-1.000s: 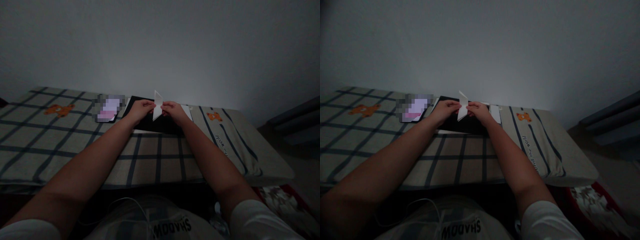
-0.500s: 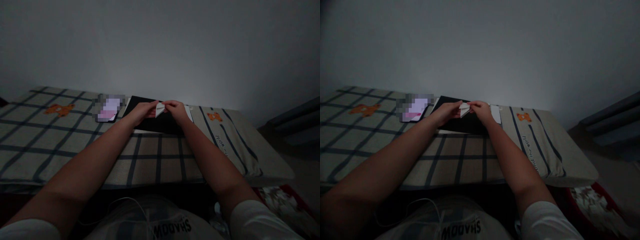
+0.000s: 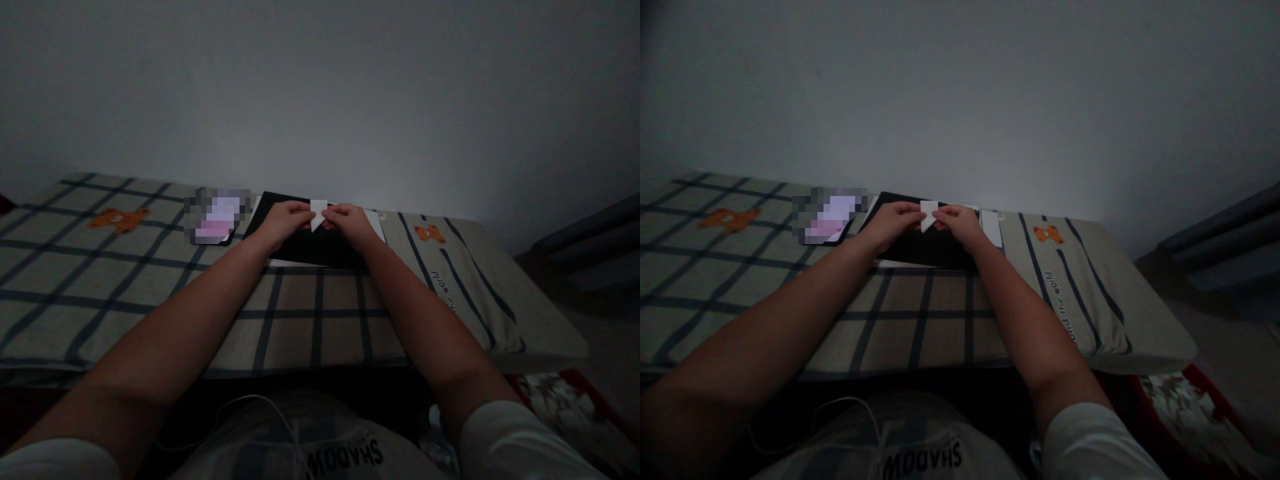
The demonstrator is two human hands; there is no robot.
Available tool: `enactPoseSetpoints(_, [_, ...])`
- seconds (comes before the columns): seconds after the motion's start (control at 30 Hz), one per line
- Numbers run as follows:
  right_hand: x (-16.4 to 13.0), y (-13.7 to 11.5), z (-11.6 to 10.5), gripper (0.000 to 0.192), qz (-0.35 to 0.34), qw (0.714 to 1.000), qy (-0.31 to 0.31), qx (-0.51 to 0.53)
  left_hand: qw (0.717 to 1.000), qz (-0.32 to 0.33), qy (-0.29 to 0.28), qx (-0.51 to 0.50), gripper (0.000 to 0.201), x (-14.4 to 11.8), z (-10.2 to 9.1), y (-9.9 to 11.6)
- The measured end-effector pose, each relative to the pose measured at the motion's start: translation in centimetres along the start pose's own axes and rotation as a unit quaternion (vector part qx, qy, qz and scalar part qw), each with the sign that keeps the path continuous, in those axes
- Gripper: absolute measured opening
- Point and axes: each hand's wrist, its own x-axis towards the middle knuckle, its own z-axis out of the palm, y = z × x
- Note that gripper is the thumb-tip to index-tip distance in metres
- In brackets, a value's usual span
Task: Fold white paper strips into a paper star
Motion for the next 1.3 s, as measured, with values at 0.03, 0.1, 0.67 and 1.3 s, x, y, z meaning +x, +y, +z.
enactPoseSetpoints(0.03, [-0.01, -0.01, -0.06, 0.022, -0.007, 1.000, -0.001, -0.011, 1.000, -0.004, -0.008, -0.007, 0.020, -0.07, 0.03, -0.01])
enactPoseSetpoints(0.1, [-0.08, -0.13, -0.10, 0.021, -0.016, 0.999, -0.011, -0.028, 1.000, -0.001, -0.023, -0.005, 0.021, -0.15, 0.01, 0.02])
enactPoseSetpoints(0.67, [-0.55, -0.65, 0.53, 0.016, 0.031, 0.996, -0.078, 0.000, 0.991, 0.089, 0.004, 0.104, 0.031, 0.17, -0.37, -0.13])
enactPoseSetpoints(1.3, [-0.67, -0.08, 0.64, 0.018, 0.020, 0.992, -0.121, -0.025, 0.972, 0.121, 0.084, 0.185, 0.028, 0.12, -0.80, 0.21])
